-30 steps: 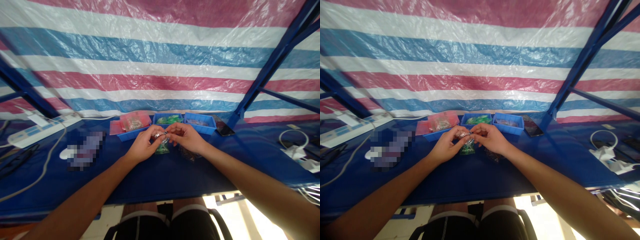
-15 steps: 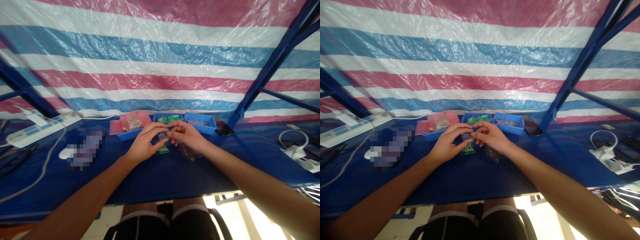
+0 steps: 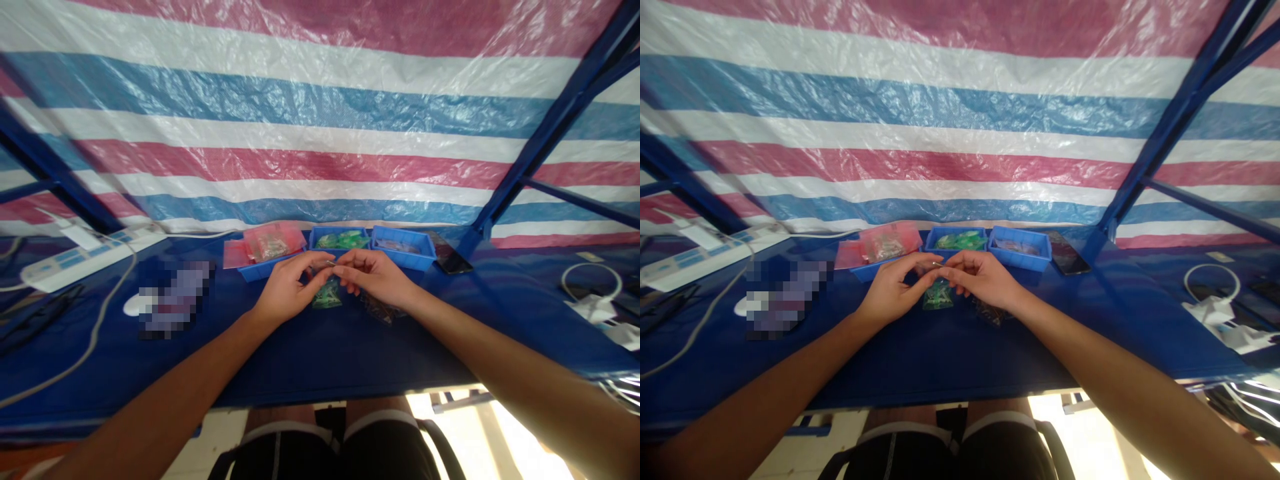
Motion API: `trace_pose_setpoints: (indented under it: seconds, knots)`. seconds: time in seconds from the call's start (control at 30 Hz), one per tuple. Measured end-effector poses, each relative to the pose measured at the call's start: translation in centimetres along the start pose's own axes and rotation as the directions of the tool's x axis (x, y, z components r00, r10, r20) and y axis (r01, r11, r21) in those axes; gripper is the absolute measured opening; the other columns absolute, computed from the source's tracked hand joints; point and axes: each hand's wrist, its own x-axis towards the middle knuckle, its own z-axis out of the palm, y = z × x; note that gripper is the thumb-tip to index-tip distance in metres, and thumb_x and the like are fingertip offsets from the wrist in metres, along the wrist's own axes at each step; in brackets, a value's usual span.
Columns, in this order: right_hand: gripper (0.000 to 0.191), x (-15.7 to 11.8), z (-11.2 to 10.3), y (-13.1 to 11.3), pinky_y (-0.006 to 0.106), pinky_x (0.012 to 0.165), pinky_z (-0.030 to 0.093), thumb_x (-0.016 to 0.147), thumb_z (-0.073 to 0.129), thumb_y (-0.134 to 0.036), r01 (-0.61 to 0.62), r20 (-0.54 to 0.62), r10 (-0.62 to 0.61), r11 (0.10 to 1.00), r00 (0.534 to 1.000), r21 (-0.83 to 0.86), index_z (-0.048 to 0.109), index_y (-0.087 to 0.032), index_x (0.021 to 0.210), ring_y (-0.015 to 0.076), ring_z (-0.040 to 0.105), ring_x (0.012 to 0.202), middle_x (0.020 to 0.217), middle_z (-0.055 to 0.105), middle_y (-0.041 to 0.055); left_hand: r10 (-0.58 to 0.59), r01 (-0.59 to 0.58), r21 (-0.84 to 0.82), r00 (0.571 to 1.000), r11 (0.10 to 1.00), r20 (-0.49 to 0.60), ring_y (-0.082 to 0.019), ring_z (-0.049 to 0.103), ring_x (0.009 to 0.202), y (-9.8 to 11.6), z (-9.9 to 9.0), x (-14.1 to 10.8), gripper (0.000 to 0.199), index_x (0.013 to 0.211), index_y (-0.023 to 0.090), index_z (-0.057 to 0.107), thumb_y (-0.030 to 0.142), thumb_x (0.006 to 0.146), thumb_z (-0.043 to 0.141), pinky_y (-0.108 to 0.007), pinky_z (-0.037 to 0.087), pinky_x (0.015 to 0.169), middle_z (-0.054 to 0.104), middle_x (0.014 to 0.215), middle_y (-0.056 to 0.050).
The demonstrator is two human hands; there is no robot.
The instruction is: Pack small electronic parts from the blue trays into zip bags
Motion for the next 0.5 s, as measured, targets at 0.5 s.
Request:
trace_pose_setpoints:
  seconds: [0.5]
  knots:
    - [0.043,0.01,-0.22,-0.04,0.025,0.058,0.052,0.092,0.08,-0.061,0.027,-0.006,-0.027,0.999,1.0,-0.018,0.079,-0.019,0.096,0.0117,0.064,0.059,0.076,0.073,0.0004,-0.045,0.044,0.016,0.998,0.999,0.051,-0.017,0.075,0.088,0.13,0.02,-0.17,0.036,0.138,0.021,0.07,0.037,0.106,0.067,-0.027,0.058,0.088,0.081,0.113,-0.004]
